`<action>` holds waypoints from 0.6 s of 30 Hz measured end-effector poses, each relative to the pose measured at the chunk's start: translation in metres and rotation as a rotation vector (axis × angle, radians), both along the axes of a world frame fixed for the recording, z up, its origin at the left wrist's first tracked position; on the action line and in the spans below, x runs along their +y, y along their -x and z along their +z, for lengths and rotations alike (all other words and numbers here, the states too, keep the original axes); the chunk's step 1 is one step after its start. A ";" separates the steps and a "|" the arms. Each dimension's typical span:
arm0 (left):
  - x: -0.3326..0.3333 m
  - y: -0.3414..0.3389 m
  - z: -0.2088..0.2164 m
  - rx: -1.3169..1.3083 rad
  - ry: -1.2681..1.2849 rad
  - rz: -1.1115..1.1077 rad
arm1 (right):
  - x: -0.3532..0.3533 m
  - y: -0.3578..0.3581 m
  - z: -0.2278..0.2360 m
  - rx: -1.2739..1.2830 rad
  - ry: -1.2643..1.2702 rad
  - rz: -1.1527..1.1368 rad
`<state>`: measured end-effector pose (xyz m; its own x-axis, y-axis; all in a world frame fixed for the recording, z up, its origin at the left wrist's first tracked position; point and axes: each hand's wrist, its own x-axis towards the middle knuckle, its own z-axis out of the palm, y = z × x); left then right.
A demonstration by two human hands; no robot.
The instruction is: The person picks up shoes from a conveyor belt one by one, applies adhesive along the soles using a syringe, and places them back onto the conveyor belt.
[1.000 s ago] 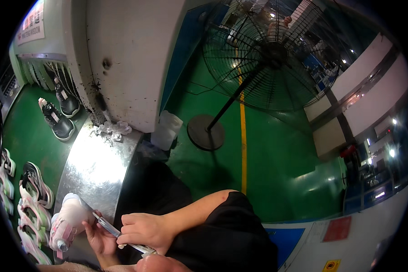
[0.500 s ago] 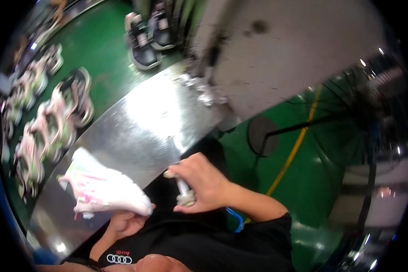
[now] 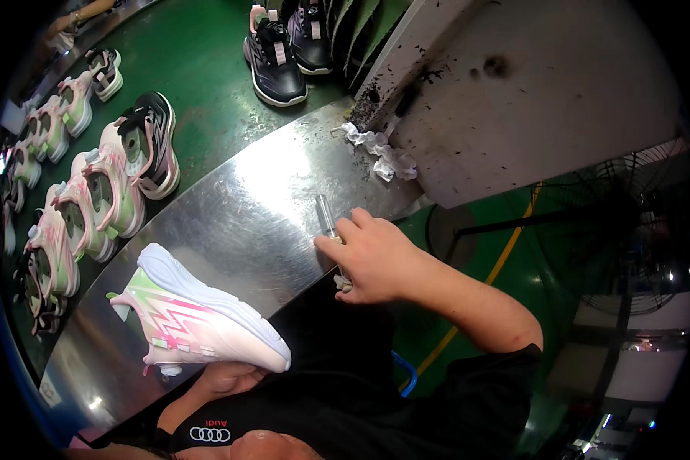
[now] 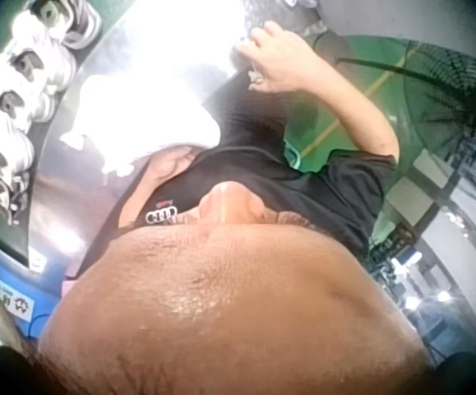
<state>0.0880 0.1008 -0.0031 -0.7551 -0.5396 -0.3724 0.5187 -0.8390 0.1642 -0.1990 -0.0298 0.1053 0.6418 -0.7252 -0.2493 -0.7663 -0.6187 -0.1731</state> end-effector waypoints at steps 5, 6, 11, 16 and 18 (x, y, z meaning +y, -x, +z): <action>0.003 -0.001 0.003 0.000 -0.002 0.022 | -0.003 -0.013 0.011 0.167 -0.059 0.097; 0.003 0.000 0.003 -0.001 -0.001 0.029 | 0.000 -0.015 0.014 0.187 -0.099 0.107; 0.003 0.004 0.005 0.000 -0.031 0.007 | 0.001 -0.019 0.015 0.035 -0.117 0.046; 0.001 0.005 0.008 0.023 0.059 0.030 | -0.002 -0.013 0.001 -0.269 -0.194 -0.079; 0.001 0.006 0.008 0.013 0.099 0.031 | 0.002 -0.011 0.012 -0.241 -0.366 -0.156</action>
